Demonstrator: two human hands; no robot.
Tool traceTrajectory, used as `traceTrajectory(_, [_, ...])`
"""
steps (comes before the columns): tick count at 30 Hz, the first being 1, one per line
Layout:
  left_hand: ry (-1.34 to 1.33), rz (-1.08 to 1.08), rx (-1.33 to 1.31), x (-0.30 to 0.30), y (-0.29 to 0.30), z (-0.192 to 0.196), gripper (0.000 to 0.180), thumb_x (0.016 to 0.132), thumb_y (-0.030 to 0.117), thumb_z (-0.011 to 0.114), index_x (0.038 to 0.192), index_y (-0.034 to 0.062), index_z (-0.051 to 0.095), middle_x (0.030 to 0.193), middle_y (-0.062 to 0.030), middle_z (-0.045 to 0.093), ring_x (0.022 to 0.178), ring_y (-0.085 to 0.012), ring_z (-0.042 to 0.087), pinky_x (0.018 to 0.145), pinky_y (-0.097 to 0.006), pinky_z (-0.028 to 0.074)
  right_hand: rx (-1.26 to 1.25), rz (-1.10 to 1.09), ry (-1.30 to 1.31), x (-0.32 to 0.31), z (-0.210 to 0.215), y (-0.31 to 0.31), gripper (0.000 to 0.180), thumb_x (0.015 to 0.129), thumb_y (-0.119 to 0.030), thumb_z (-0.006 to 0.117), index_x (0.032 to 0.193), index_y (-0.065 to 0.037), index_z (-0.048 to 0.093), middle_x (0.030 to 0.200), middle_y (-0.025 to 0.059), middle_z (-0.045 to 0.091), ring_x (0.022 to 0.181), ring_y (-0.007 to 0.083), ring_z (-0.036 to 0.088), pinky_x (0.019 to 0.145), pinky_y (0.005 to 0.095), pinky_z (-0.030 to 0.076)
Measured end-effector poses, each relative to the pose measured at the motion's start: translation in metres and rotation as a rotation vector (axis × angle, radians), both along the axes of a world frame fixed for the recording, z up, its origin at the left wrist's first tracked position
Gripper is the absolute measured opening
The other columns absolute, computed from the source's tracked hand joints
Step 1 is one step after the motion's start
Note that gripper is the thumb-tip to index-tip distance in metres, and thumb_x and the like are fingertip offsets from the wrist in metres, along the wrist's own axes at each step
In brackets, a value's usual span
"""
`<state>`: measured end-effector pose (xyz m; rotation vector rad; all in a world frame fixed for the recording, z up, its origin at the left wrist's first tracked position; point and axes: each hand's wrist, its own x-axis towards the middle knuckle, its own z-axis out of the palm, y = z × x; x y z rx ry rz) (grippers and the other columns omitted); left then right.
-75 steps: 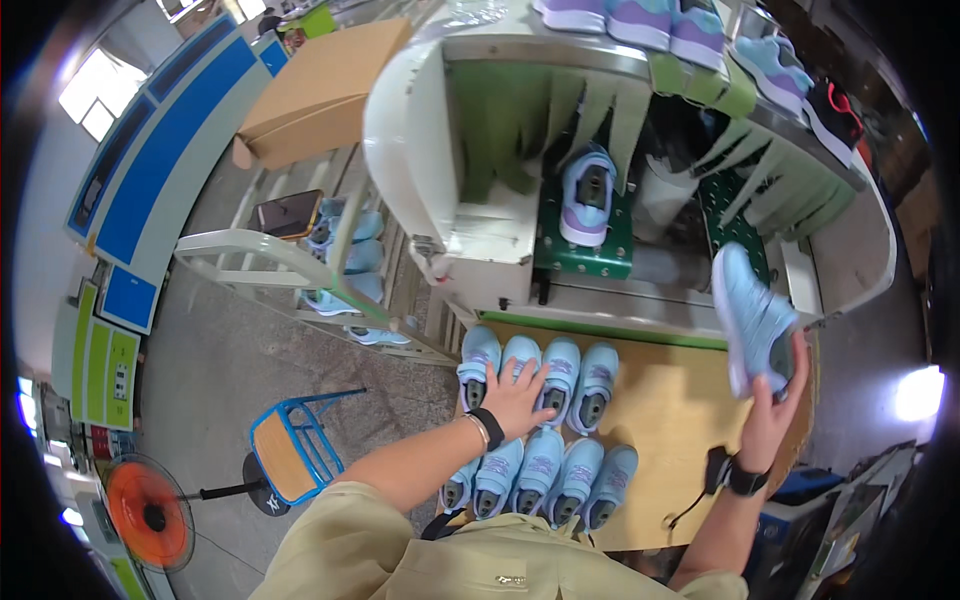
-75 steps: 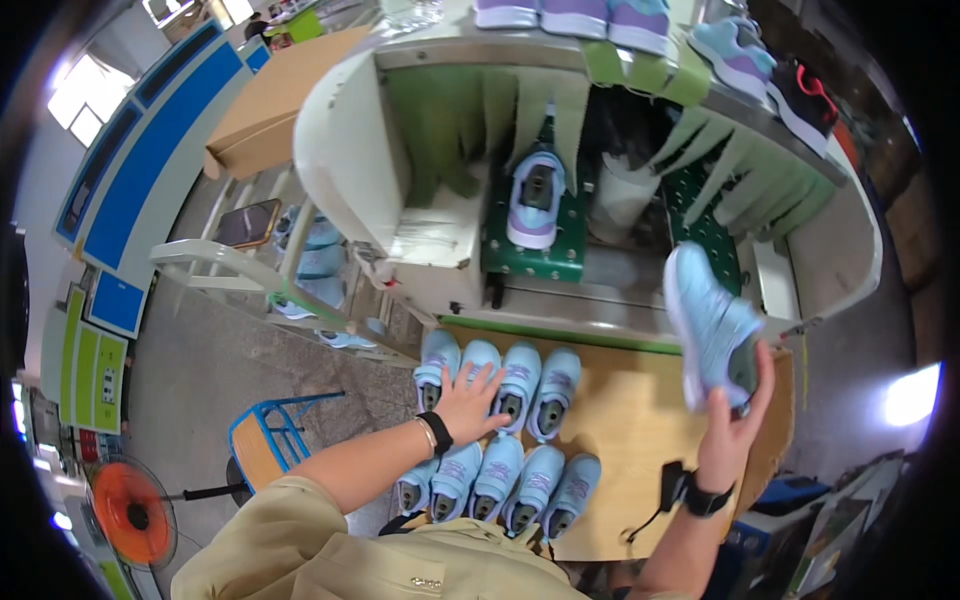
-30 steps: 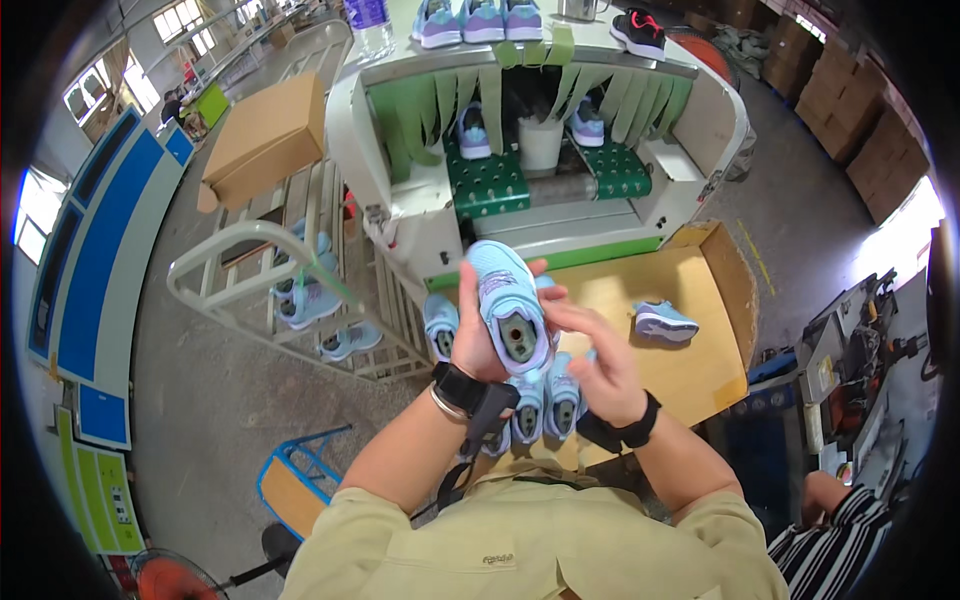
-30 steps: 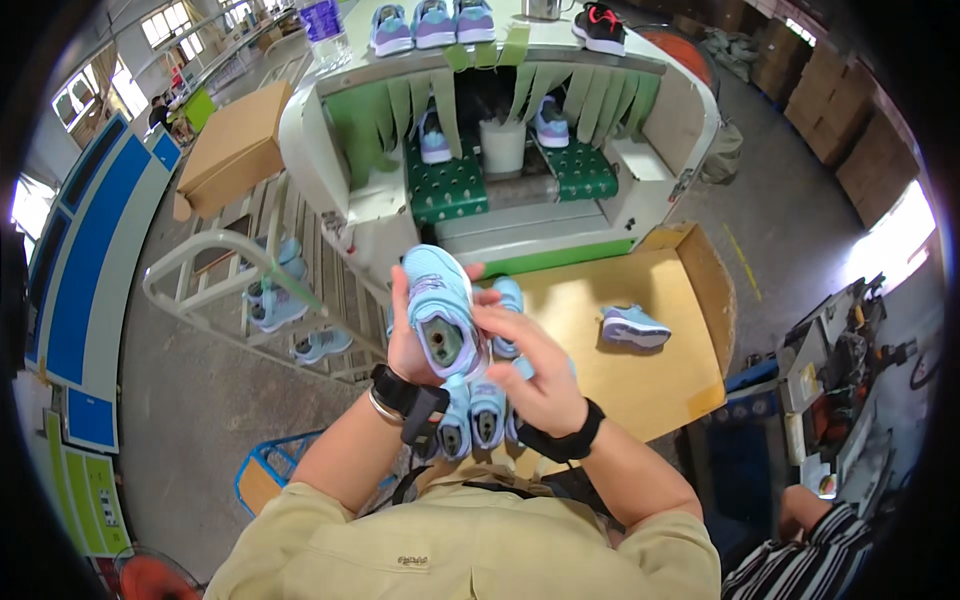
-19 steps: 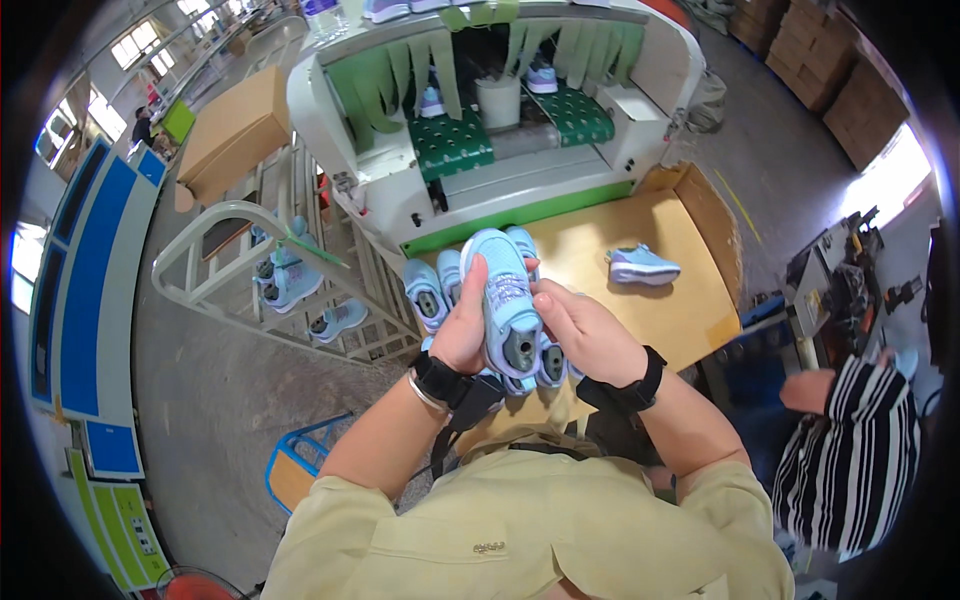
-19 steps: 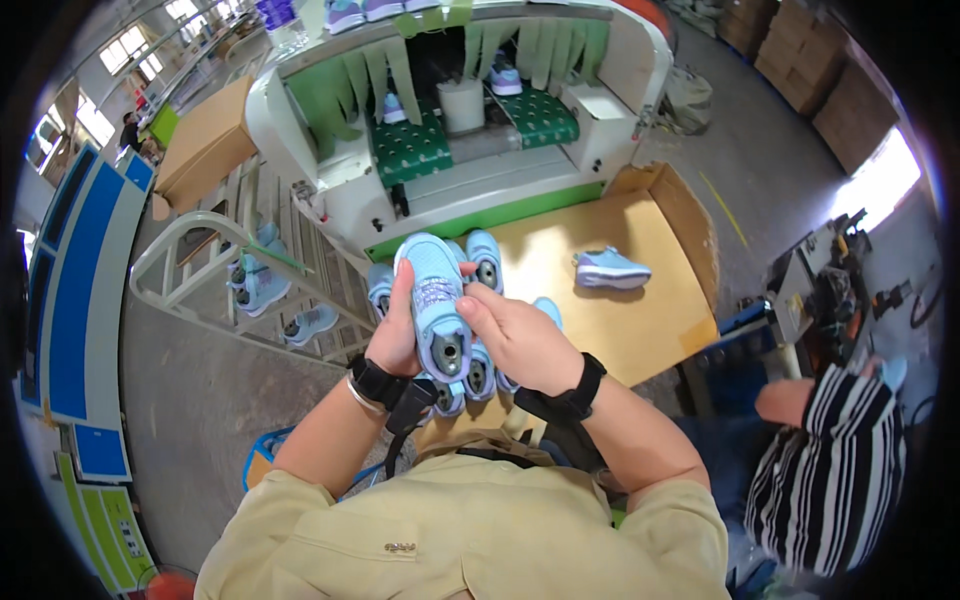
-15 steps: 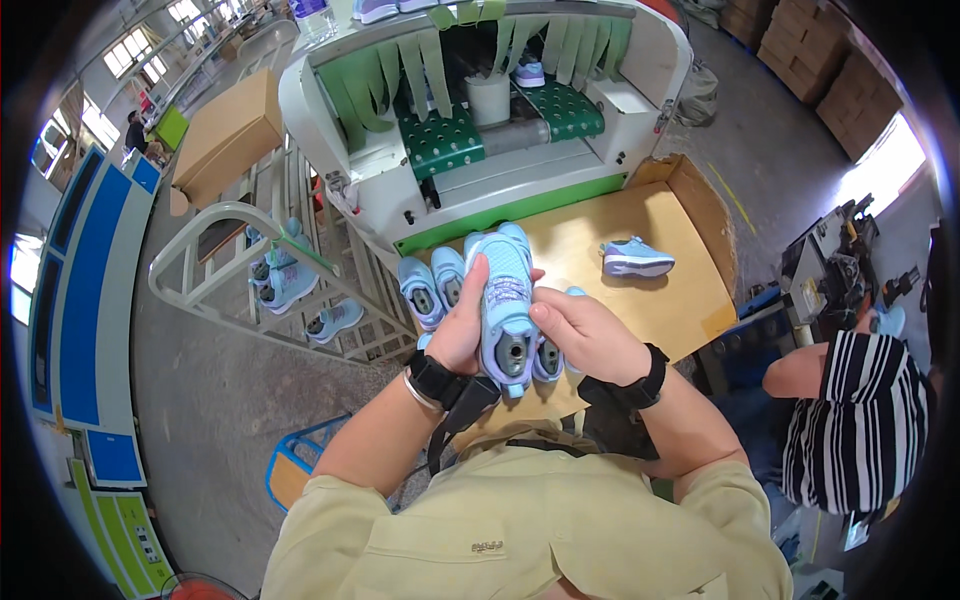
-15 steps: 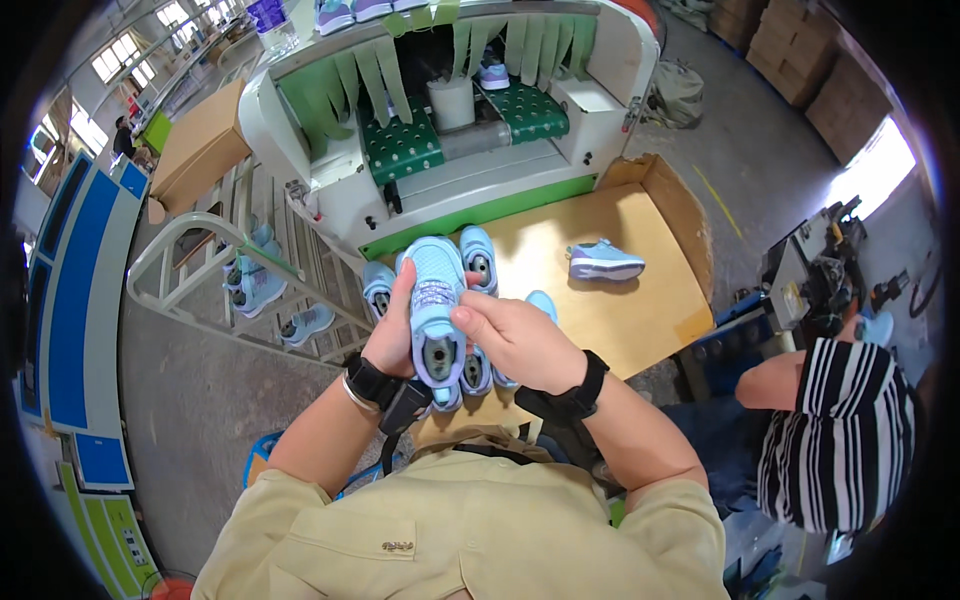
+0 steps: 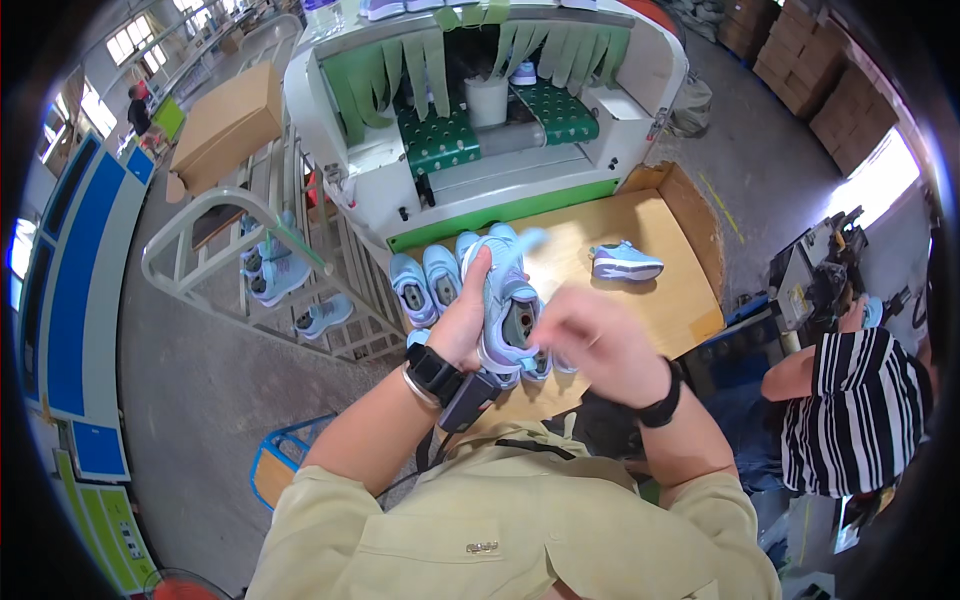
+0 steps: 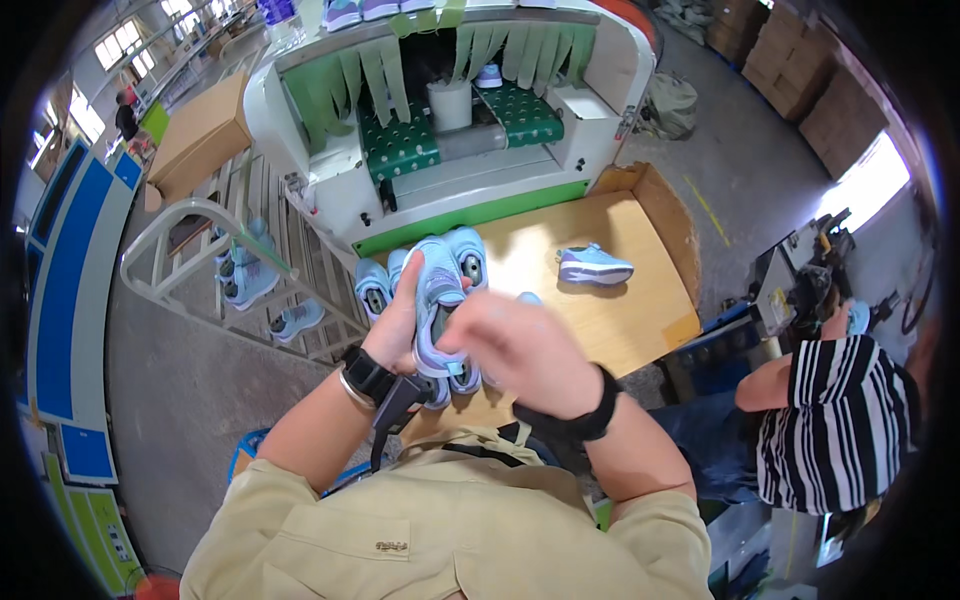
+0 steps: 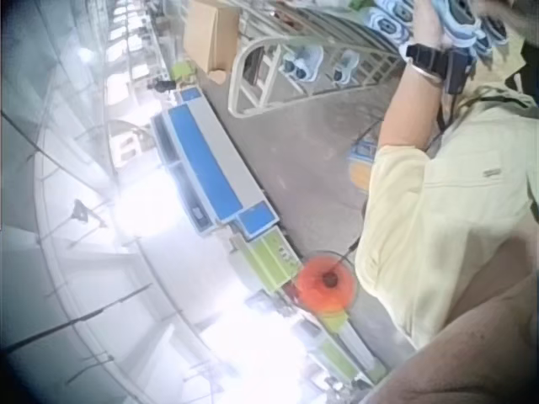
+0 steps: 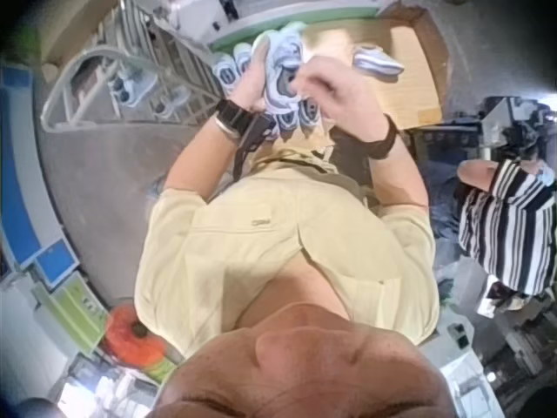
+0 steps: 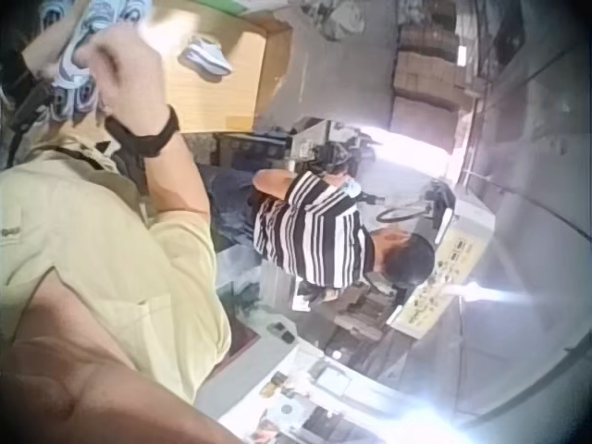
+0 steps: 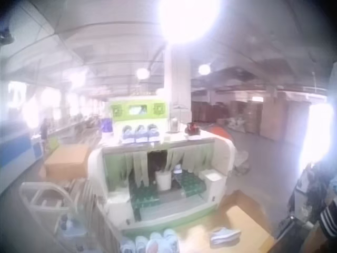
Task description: The person picks up light blue sneakers from a table, inspects them by turning them over and checking the interior, and places them onto a conveyor belt. The person repeats this process for multiple pairs of shoes in a factory setting.
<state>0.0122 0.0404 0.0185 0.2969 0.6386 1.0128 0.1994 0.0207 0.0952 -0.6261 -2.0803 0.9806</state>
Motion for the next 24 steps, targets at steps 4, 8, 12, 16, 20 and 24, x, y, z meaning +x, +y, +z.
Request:
traceTrajectory(4, [0.025,-0.058,0.036,-0.005,-0.004,-0.006,0.077,0.097,0.073,0.038,0.116,0.0032,0.065,0.100,-0.0095,0.071,0.085,-0.0181,0.069,0.075,-0.033,0.060,0.014,-0.184,-0.093,0.012,-0.001,0.016,0.015,0.088,-0.004,0.075,0.101,-0.004,0.068,0.086,0.0011,0.058,0.070,0.0092,0.052,0.062,0.0246,0.041])
traceTrajectory(8, [0.000,-0.054,0.111,-0.003,-0.006,0.000,0.075,0.100,0.070,0.036,0.125,0.0045,0.062,0.110,-0.0093,0.070,0.097,-0.0202,0.069,0.085,-0.035,0.058,-0.089,-0.176,0.008,-0.002,0.002,0.007,0.021,0.086,-0.004,0.077,0.106,-0.005,0.070,0.088,0.0002,0.058,0.070,0.0075,0.052,0.062,0.0240,0.040])
traceTrajectory(12, [0.020,-0.010,0.099,0.004,-0.011,0.011,0.071,0.101,0.068,0.037,0.131,0.0085,0.059,0.113,-0.0083,0.070,0.099,-0.0215,0.069,0.088,-0.037,0.058,0.259,-0.181,0.010,-0.009,-0.025,0.016,0.025,0.086,-0.010,0.078,0.108,-0.003,0.067,0.090,0.0099,0.059,0.070,0.0232,0.057,0.064,0.0326,0.048])
traceTrajectory(16, [-0.054,-0.093,-0.041,0.005,-0.017,0.006,0.068,0.100,0.068,0.039,0.130,0.0103,0.061,0.110,-0.0084,0.070,0.094,-0.0205,0.070,0.080,-0.037,0.060,0.236,-0.392,0.028,-0.018,-0.024,0.014,0.012,0.089,-0.005,0.071,0.096,0.000,0.064,0.091,0.0129,0.059,0.075,0.0281,0.059,0.065,0.0341,0.048])
traceTrajectory(20, [-0.058,-0.192,0.011,0.010,-0.022,0.006,0.072,0.098,0.071,0.038,0.122,0.0081,0.064,0.097,-0.0117,0.071,0.075,-0.0286,0.071,0.070,-0.041,0.060,-0.461,-0.387,0.244,-0.005,-0.031,0.026,0.015,0.099,-0.016,0.065,0.097,-0.002,0.063,0.079,0.0014,0.062,0.064,0.0087,0.056,0.054,0.0234,0.042])
traceTrajectory(24, [-0.194,-0.292,-0.058,0.006,-0.020,-0.012,0.076,0.097,0.073,0.037,0.120,0.0063,0.064,0.094,-0.0126,0.071,0.075,-0.0311,0.071,0.069,-0.042,0.061,-0.655,-0.255,0.274,0.003,-0.030,0.032,0.019,0.100,-0.022,0.066,0.098,-0.003,0.064,0.077,-0.0041,0.061,0.061,0.0029,0.053,0.052,0.0194,0.042])
